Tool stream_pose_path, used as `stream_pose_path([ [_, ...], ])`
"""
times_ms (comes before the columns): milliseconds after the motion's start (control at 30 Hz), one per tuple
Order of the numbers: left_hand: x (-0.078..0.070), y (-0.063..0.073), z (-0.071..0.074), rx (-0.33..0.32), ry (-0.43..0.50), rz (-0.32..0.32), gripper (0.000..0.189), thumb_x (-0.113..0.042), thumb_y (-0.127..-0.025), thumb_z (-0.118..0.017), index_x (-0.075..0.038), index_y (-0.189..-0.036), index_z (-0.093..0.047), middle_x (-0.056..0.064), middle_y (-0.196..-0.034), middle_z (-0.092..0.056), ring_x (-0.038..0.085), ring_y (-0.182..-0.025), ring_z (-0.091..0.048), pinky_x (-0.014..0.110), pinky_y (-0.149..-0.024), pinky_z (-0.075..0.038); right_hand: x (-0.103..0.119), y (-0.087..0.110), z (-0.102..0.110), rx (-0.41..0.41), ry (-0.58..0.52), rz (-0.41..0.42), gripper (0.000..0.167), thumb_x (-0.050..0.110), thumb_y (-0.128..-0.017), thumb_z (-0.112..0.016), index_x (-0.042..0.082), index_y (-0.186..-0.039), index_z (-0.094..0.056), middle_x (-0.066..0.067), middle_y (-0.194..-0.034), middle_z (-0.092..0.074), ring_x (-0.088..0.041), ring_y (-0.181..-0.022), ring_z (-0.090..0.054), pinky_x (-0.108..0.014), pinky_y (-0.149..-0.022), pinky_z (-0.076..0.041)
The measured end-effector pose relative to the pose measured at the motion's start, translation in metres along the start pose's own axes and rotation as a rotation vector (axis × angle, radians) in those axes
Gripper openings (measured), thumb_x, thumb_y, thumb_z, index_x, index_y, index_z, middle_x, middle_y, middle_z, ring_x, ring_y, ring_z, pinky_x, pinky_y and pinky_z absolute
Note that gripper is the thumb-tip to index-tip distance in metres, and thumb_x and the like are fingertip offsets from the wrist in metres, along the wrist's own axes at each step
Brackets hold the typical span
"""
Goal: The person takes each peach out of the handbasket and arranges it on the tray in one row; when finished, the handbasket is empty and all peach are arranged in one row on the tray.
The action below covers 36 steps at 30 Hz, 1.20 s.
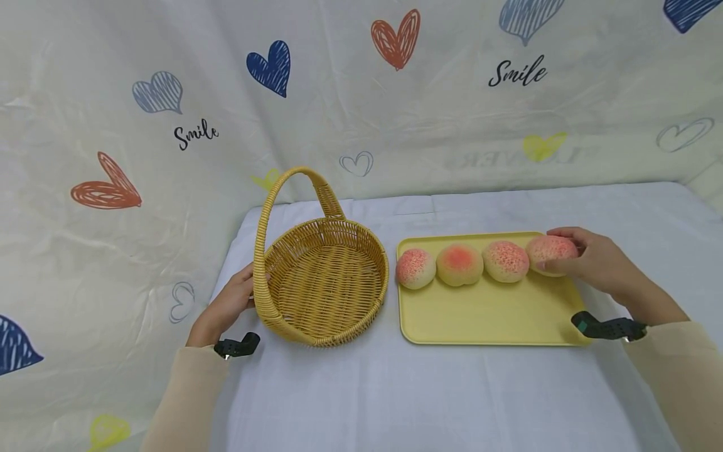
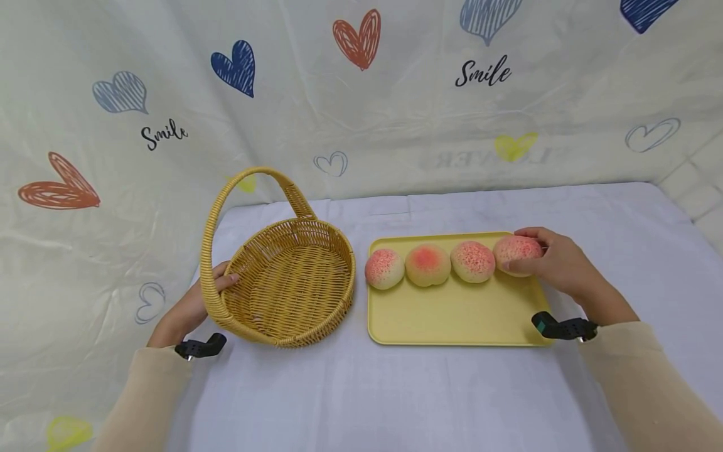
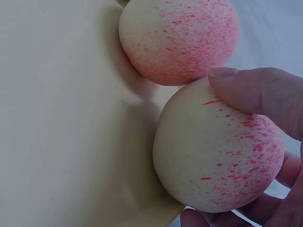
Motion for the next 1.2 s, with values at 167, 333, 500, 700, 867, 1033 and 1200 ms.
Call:
stream_pose_path([
  [167, -0.0004, 0.0000, -0.0004, 0.002, 0.003, 0.001, 0.049, -0.034, -0.113, -0.045, -0.012, -0.157, -0.040, 0.020, -0.131, -0.053, 0.022, -0.103, -0.058, 0.038, -0.086, -0.054, 0.0016, 0.0015, -0.0003, 0.001, 0.006, 0.017, 0.089, 0.047, -0.094, -0.076, 0.000, -0.156, -0.033, -0.033, -0.143, -0.047, -0.045, -0.123, -0.044, -0.050, -0.091, -0.039],
  [333, -0.0005, 0.0003, -0.0004, -0.003, 0.000, 0.005, 0.049, -0.034, -0.112, -0.046, -0.013, -0.157, -0.041, 0.020, -0.131, -0.054, 0.022, -0.103, -0.058, 0.038, -0.086, -0.054, 0.0005, 0.0007, 0.0004, 0.014, 0.051, 0.018, 0.090, 0.049, -0.093, -0.076, 0.000, -0.156, -0.034, -0.030, -0.137, -0.050, -0.040, -0.118, -0.045, -0.047, -0.088, -0.040],
  [500, -0.0010, 0.0004, -0.0007, -0.001, -0.005, 0.000, 0.048, -0.034, -0.113, -0.045, -0.014, -0.156, -0.042, 0.020, -0.130, -0.054, 0.023, -0.104, -0.058, 0.039, -0.086, -0.054, 0.0001, -0.0005, 0.0022, 0.034, 0.096, 0.022, 0.091, 0.051, -0.093, -0.076, 0.000, -0.156, -0.035, -0.029, -0.134, -0.053, -0.040, -0.116, -0.049, -0.046, -0.086, -0.043],
  [700, -0.0010, 0.0000, -0.0003, -0.002, -0.011, 0.005, 0.048, -0.034, -0.112, -0.045, -0.013, -0.156, -0.042, 0.020, -0.131, -0.055, 0.023, -0.106, -0.059, 0.039, -0.087, -0.054, 0.0015, -0.0008, 0.0038, 0.032, 0.098, 0.043, 0.089, 0.050, -0.095, -0.074, 0.000, -0.157, -0.035, -0.027, -0.131, -0.056, -0.037, -0.112, -0.050, -0.040, -0.083, -0.042],
  [867, -0.0016, -0.0013, -0.0004, 0.000, -0.012, 0.012, 0.049, -0.035, -0.112, -0.046, -0.015, -0.157, -0.041, 0.018, -0.136, -0.055, 0.025, -0.109, -0.059, 0.039, -0.088, -0.054, 0.0007, 0.0001, 0.0045, 0.022, 0.084, 0.061, 0.086, 0.047, -0.097, -0.072, 0.000, -0.158, -0.034, -0.030, -0.135, -0.055, -0.039, -0.115, -0.050, -0.042, -0.084, -0.042],
  [1033, -0.0036, -0.0008, 0.0009, 0.000, -0.024, 0.003, 0.049, -0.033, -0.112, -0.046, -0.015, -0.157, -0.042, 0.018, -0.140, -0.054, 0.024, -0.109, -0.059, 0.038, -0.087, -0.054, -0.0003, 0.0003, 0.0039, 0.018, 0.072, 0.066, 0.086, 0.048, -0.098, -0.069, 0.001, -0.160, -0.031, -0.032, -0.137, -0.054, -0.040, -0.117, -0.050, -0.042, -0.084, -0.042],
  [1200, -0.0064, -0.0018, 0.0033, -0.037, -0.055, -0.012, 0.049, -0.036, -0.111, -0.048, -0.010, -0.153, -0.046, 0.019, -0.141, -0.054, 0.025, -0.114, -0.057, 0.039, -0.088, -0.053, -0.0001, 0.0006, 0.0036, 0.029, 0.059, 0.065, 0.088, 0.049, -0.101, -0.064, 0.001, -0.163, -0.023, -0.036, -0.145, -0.046, -0.046, -0.123, -0.049, -0.050, -0.088, -0.046],
])
Point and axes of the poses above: each hand's wrist, its own y-axis away from the middle knuckle, its own z-axis out of the back of the hand, x = y × z, the point moved 4 cm from there along -y, towards the middle knuckle
